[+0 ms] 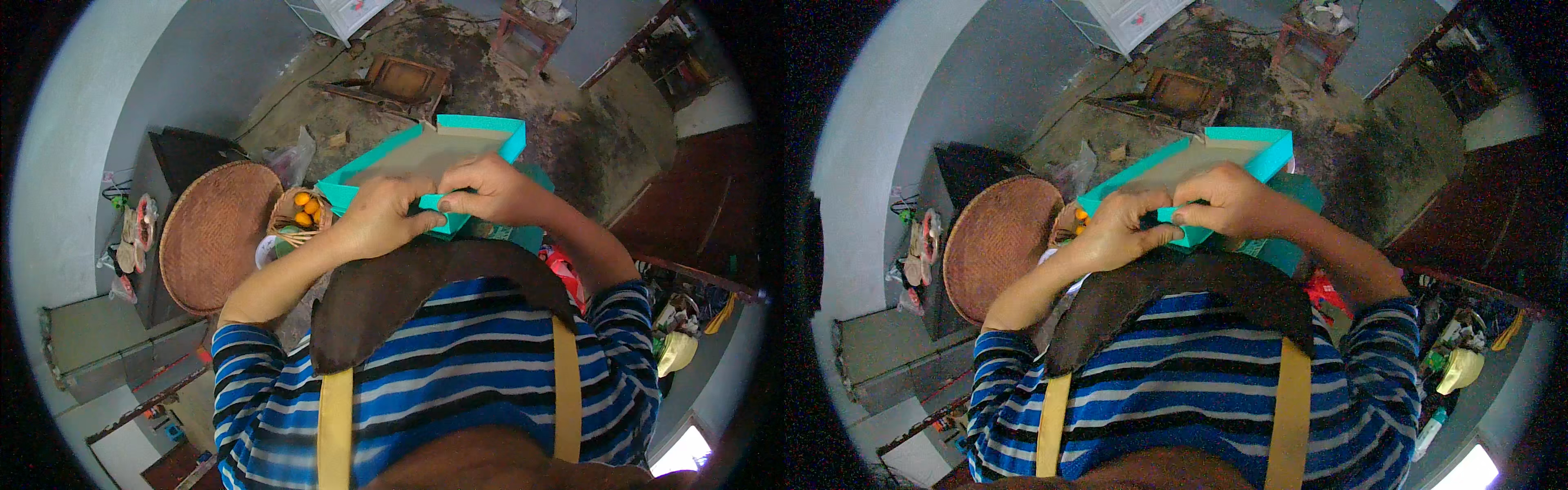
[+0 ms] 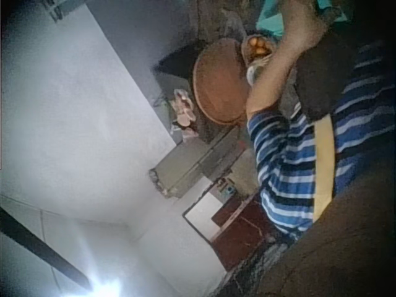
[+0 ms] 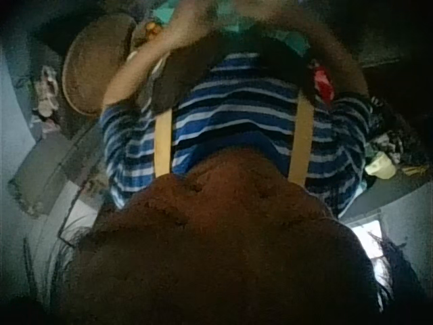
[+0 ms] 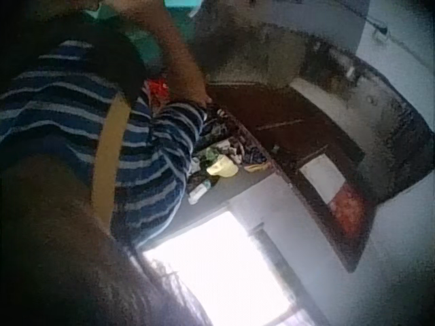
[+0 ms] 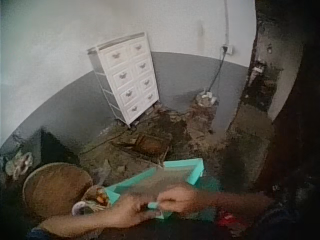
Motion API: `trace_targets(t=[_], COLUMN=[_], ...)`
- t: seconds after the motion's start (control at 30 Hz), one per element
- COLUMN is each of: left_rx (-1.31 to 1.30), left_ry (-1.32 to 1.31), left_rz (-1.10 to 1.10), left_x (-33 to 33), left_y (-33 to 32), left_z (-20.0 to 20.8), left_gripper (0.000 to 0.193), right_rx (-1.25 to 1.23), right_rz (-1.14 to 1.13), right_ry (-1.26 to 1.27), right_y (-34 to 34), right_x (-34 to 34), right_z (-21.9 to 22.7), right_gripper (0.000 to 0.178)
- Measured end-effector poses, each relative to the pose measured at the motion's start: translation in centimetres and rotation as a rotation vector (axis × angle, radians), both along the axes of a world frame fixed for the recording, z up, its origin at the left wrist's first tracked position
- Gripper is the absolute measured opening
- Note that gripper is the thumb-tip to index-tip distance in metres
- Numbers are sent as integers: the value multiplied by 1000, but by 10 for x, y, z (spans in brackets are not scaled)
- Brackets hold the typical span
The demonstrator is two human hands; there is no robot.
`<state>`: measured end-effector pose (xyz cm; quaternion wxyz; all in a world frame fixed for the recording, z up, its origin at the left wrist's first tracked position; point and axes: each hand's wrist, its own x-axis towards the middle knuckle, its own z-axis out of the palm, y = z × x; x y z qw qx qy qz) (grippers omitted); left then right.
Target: The person assembles a teal cardboard box by folding and tucking its flaps into place. They then use scissors to trim the edges of the box and place the finished box on a white cabinet. Finally, they pick up a tray of packaged snacks.
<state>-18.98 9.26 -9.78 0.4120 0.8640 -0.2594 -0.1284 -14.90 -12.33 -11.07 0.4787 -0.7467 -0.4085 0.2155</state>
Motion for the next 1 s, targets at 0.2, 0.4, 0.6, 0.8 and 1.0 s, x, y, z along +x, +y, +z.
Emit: trace_targets(t=[0.2,0.4,0.6,0.8,1.0], left_rx=[-34,-3,-39,-20,-17], left_ry=[-48,-24,7,-354,-437], left_rz=[-59,-63,26,9,-169], left_x=[-18,-18,-19,-5,-31], left_y=[5,6,8,0,9], left_z=[-25,-26,-18,32,18], left_gripper=[22,23,23,21,21], right_rx=[30,86,54,52,60], right_rz=[114,123,-69,-155,2], right_ry=[80,39,-46,162,307], right_y=[-4,-7,1,5,5], right_x=[-12,-14,-23,-6,-31], right_z=[-21,-28,-28,22,8], right_gripper=[20,18,24,21,19])
